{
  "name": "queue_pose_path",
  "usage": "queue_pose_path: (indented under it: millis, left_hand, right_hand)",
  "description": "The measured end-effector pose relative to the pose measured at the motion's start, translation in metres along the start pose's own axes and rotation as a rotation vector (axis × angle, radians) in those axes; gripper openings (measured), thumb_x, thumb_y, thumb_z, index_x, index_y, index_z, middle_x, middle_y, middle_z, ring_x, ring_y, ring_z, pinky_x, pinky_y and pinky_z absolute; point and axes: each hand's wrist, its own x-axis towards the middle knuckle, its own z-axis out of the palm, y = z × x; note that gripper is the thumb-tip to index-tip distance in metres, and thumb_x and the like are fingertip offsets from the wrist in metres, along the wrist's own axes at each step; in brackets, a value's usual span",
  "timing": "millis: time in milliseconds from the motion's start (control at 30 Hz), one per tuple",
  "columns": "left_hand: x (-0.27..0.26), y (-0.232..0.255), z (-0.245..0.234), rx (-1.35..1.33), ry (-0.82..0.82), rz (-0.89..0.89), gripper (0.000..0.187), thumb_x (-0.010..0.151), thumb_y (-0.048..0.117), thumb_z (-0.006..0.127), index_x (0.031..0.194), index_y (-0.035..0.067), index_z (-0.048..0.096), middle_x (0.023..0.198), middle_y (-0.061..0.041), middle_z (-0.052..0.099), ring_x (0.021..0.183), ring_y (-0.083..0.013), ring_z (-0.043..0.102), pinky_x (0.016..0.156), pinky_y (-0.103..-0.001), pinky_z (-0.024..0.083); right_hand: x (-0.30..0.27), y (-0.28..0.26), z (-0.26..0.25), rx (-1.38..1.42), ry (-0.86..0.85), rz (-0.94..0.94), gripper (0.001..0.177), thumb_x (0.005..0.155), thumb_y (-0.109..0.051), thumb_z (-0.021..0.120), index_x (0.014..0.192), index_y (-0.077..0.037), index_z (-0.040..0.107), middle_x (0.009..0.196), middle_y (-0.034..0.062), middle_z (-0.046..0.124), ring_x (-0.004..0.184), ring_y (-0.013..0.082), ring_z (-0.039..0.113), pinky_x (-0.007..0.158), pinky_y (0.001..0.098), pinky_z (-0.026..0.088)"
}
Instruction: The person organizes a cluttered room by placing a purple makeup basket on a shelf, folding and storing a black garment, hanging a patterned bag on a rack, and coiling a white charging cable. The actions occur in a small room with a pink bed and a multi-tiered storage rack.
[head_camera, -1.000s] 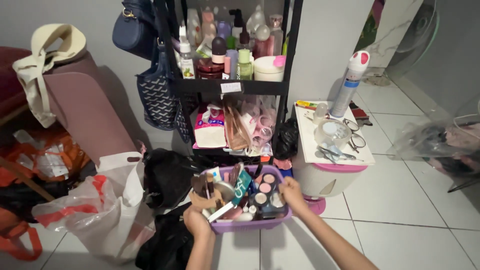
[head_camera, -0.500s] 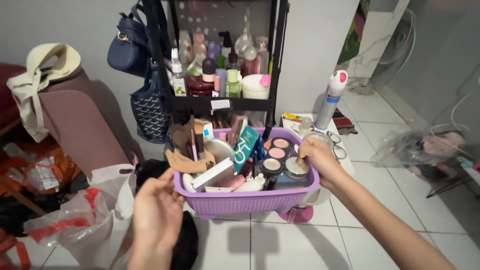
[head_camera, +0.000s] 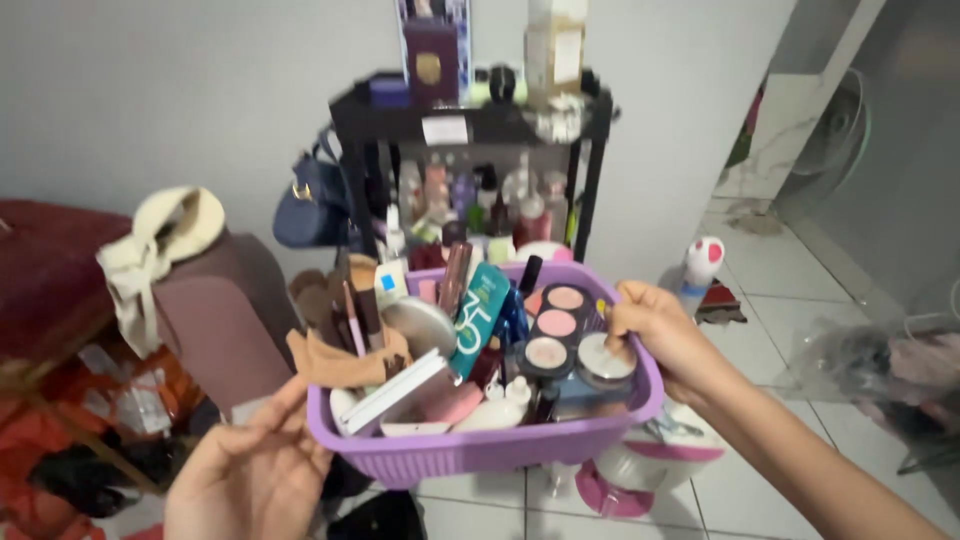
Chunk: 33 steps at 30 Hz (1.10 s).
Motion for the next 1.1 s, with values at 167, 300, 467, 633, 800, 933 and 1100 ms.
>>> queue_pose_path:
  millis: [167,300,467,633,800,933,1100]
  left_hand:
    - [0.017,0.057,0.002,-0.132,-0.231,-0.043,0.079,0.085,0.019,0.055,0.153,-0.019,0.04,0.146,-0.028,0.054,0.121,-0.0296,0.052,0.104,-0.042,0.036]
    - [0.013,0.122,0.077,-0.038,-0.276,0.009,0.08,0.081,0.02,0.058,0.15,-0.016,0.037,0.145,-0.025,0.055,0.127,-0.0293,0.053,0.109,-0.043,0.035]
    - [0.018,0.198,0.206,0.125,-0.066,0.114,0.072,0.081,0.015,0.051,0.144,-0.02,0.046,0.134,-0.022,0.06,0.12,-0.0266,0.055,0.107,-0.04,0.04]
    - [0.103,0.252,0.283,0.281,0.137,0.105,0.061,0.078,-0.002,0.043,0.137,-0.013,0.052,0.128,-0.016,0.065,0.11,-0.019,0.06,0.098,-0.03,0.049]
    - [0.218,0.252,0.271,0.381,0.144,0.137,0.06,0.081,-0.008,0.047,0.14,-0.003,0.061,0.111,-0.005,0.071,0.095,-0.0142,0.062,0.08,-0.028,0.047]
    - [0.275,0.228,0.247,0.281,0.224,0.078,0.063,0.079,-0.012,0.044,0.14,-0.002,0.055,0.117,-0.012,0.069,0.099,-0.021,0.066,0.08,-0.032,0.053]
    - [0.312,0.189,0.215,0.194,0.174,0.129,0.065,0.078,-0.016,0.045,0.142,-0.005,0.054,0.128,-0.016,0.065,0.106,-0.0211,0.064,0.083,-0.03,0.053]
  right_hand:
    - [0.013,-0.079,0.028,0.004,-0.029,0.058,0.014,0.077,0.006,0.057,0.072,-0.006,0.051,0.061,0.0049,0.059,0.048,0.0087,0.054,0.044,0.0222,0.042]
    - [0.031,-0.154,0.046,0.031,-0.07,0.05,0.013,0.077,0.006,0.058,0.074,-0.005,0.053,0.064,0.0045,0.059,0.05,0.0086,0.056,0.047,0.0218,0.046]
    - [0.076,-0.253,0.057,0.003,-0.088,-0.003,0.011,0.079,0.004,0.058,0.074,-0.005,0.054,0.065,0.0046,0.06,0.049,0.0095,0.056,0.046,0.0228,0.046]
    - [0.139,-0.318,0.072,-0.022,-0.009,-0.096,0.012,0.081,0.002,0.058,0.075,-0.007,0.055,0.062,0.0054,0.061,0.048,0.0102,0.053,0.044,0.0239,0.043]
    - [0.205,-0.308,0.085,-0.042,0.14,-0.253,0.018,0.084,0.001,0.06,0.073,-0.009,0.05,0.063,0.0028,0.058,0.052,0.0092,0.054,0.046,0.0242,0.042]
    - [0.239,-0.291,0.095,-0.118,0.245,-0.354,0.023,0.089,0.001,0.059,0.075,-0.009,0.045,0.067,-0.0024,0.046,0.056,0.006,0.044,0.047,0.0254,0.037]
    - [0.241,-0.287,0.098,-0.049,0.224,-0.338,0.023,0.092,-0.002,0.057,0.075,-0.011,0.043,0.066,-0.0043,0.048,0.054,0.0038,0.043,0.044,0.0238,0.034]
